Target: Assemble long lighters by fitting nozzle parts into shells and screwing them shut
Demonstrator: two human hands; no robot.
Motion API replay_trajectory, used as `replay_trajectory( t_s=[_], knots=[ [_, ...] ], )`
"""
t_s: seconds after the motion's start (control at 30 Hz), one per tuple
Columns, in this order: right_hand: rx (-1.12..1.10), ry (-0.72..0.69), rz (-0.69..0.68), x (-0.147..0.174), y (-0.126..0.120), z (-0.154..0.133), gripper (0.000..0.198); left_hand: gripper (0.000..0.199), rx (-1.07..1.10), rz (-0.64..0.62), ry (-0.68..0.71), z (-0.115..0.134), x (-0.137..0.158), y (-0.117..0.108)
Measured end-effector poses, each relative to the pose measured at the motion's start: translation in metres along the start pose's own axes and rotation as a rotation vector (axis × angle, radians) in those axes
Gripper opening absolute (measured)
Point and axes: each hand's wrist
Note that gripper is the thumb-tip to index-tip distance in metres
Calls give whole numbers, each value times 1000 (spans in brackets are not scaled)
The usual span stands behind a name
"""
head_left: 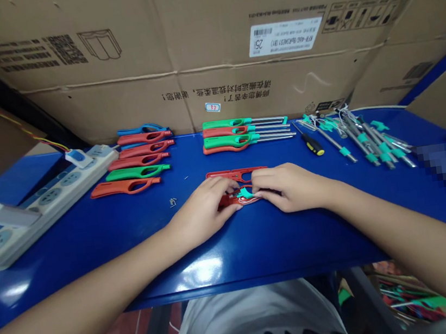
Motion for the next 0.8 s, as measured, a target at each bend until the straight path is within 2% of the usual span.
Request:
replay_trajectory(
  t_s=[0.1, 0.47, 0.8],
  knots=[
    [-9, -1, 14, 0, -1, 0, 16, 21, -24, -9, 10, 0, 0, 0],
    [147, 0, -68, -2, -2, -6, 20, 31, -159, -62, 53, 2, 4, 1],
    [9, 37, -38, -2, -2, -2, 13, 30, -389, -103, 97, 7, 5, -1]
  ],
)
Point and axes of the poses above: each hand's wrist, its own x-axis away from the middle knuckle, its own y-axis out of the palm, z = x × y, and after that the axes turned 10 degrees about -z, right-handed
